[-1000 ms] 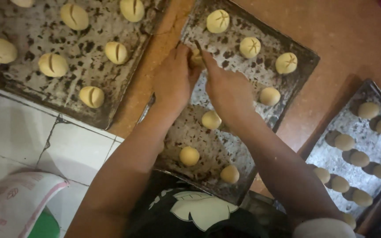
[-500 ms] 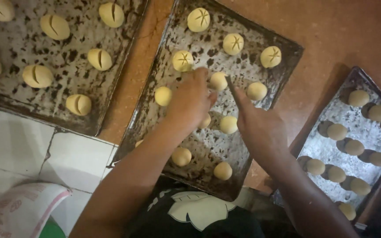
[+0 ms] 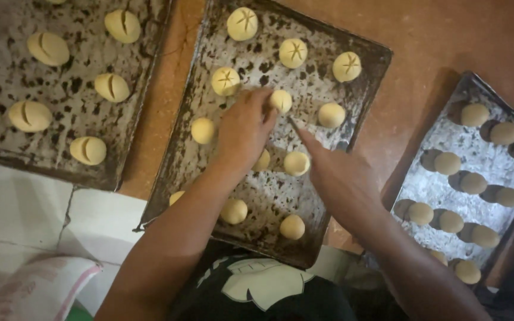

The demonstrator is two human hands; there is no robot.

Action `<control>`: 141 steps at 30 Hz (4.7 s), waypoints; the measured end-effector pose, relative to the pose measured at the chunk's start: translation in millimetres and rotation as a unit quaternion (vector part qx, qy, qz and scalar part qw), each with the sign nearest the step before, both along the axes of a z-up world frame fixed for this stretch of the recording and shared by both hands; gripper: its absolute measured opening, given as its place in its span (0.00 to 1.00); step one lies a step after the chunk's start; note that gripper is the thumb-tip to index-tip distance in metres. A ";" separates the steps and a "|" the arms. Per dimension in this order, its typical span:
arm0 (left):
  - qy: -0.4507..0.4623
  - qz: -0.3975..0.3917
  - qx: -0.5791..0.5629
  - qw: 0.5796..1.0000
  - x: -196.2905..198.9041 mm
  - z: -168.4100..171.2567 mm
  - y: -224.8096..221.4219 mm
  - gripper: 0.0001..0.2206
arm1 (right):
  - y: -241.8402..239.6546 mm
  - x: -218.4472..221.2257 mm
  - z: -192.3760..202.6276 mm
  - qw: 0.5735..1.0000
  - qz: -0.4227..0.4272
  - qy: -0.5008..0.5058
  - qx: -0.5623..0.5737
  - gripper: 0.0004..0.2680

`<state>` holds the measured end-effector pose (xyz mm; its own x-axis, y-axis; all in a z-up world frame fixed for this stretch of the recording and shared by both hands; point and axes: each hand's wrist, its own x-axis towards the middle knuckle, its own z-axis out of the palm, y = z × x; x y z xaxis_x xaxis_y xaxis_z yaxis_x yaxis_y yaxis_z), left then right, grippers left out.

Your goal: Scoring the tops of dough balls on baking trays using a small blade

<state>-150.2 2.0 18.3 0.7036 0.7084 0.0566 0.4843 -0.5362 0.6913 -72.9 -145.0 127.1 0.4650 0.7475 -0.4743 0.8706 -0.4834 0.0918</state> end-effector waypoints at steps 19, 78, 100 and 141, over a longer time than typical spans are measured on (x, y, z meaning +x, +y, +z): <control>-0.041 0.023 0.027 0.999 7.2 -2.7 -7.0 0.15 | -7.7 4.1 -3.0 0.993 0.058 -0.043 0.097 0.25; 0.011 -0.025 -0.008 1.000 66.2 10.0 -58.7 0.11 | -59.7 38.2 21.4 0.996 -0.070 0.001 0.058 0.17; 0.037 -0.073 -0.066 0.994 7.1 47.1 -44.6 0.16 | -47.0 24.2 30.3 0.994 0.004 -0.054 0.096 0.19; -0.045 0.201 -0.094 0.974 -121.2 -8.8 -9.3 0.22 | 58.8 -70.4 -32.1 0.943 0.276 -0.012 0.185 0.22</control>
<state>-271.3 -7.3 9.5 0.3660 0.9291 -0.0525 0.5624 -0.1759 0.8079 -143.3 -86.2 95.1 -0.0367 0.9910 -0.1286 0.9988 0.0407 0.0288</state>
